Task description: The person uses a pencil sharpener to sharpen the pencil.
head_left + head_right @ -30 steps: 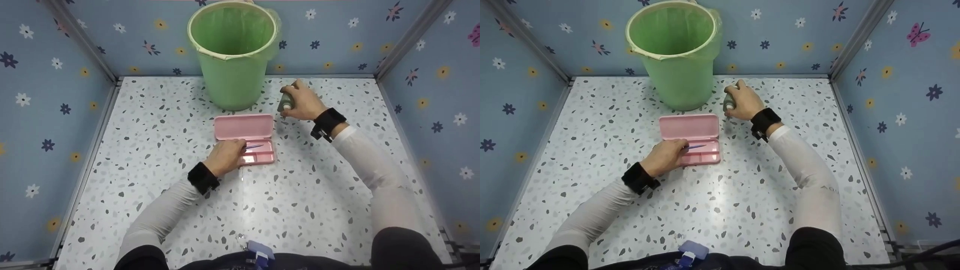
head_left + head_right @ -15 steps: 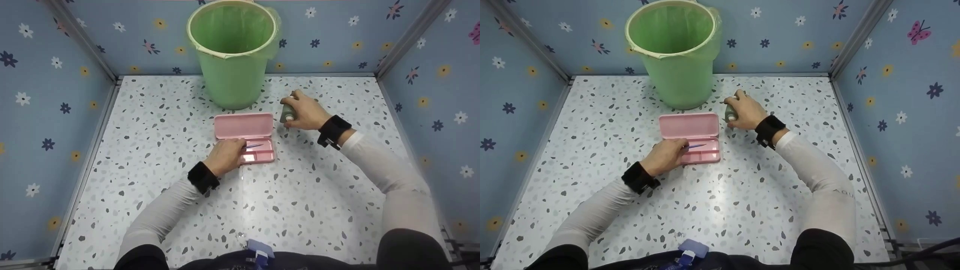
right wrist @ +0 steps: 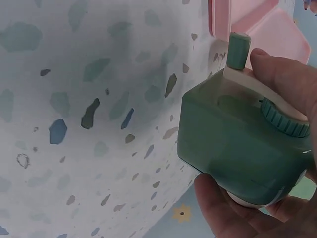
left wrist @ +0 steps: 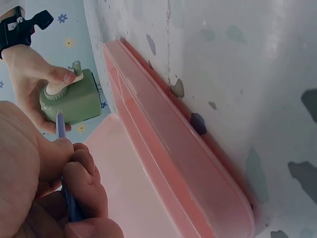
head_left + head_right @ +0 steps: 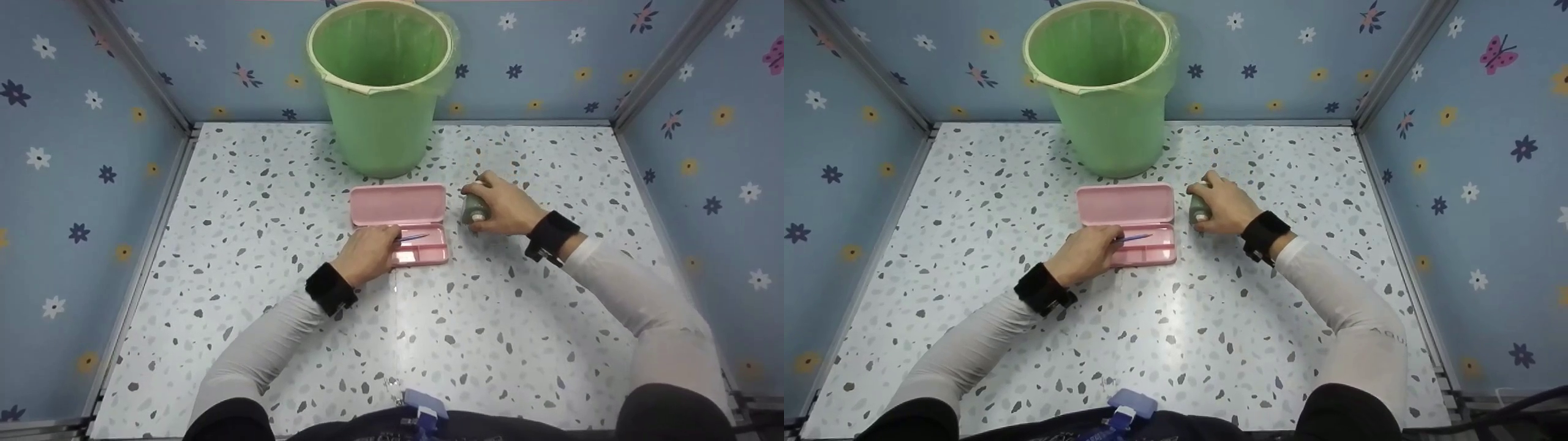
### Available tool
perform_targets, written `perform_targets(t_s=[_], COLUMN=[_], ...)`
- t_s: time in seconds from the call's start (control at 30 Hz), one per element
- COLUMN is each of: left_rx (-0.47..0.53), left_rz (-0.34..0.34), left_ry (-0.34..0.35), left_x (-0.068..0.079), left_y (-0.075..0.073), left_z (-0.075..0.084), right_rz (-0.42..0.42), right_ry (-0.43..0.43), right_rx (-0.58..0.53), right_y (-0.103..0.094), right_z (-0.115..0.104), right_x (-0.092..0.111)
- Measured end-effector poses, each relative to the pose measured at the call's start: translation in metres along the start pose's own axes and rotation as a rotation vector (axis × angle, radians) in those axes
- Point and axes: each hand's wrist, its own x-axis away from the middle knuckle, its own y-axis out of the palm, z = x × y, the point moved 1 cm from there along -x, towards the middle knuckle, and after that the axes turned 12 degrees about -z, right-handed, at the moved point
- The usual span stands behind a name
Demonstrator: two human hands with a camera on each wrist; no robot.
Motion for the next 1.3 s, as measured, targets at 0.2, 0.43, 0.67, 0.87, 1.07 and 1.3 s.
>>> perform_targets(t_s=[0.2, 0.43, 0.67, 0.87, 1.07, 1.3], left_rx=[0.016, 0.096, 0.141, 0.131, 0.151, 0.147], left_rz=[-0.015, -0.041, -0.054, -0.048, -0.039, -0.038], left_ry=[-0.010, -0.059, -0.064, -0.063, -0.066, -0.063], left_x=[-0.001, -0.004, -0.005, -0.007, -0.009, -0.010], left_y=[0.001, 0.001, 0.003, 0.002, 0.001, 0.000], left_z=[-0.001, -0.003, -0.005, -0.005, -0.003, -0.002], right_rz=[-0.032, -0.022, -0.005, -0.023, 0.040, 0.081], right_ry=[-0.060, -0.076, -0.065, 0.005, 0.224, 0.420], right_rx=[0.043, 0.052, 0.020, 0.024, 0.041, 0.051], right_y=[0.015, 0.029, 0.035, 0.034, 0.032, 0.033], right_z=[-0.004, -0.004, 0.002, -0.001, -0.006, -0.009], right_x=[0.010, 0.017, 0.019, 0.018, 0.014, 0.010])
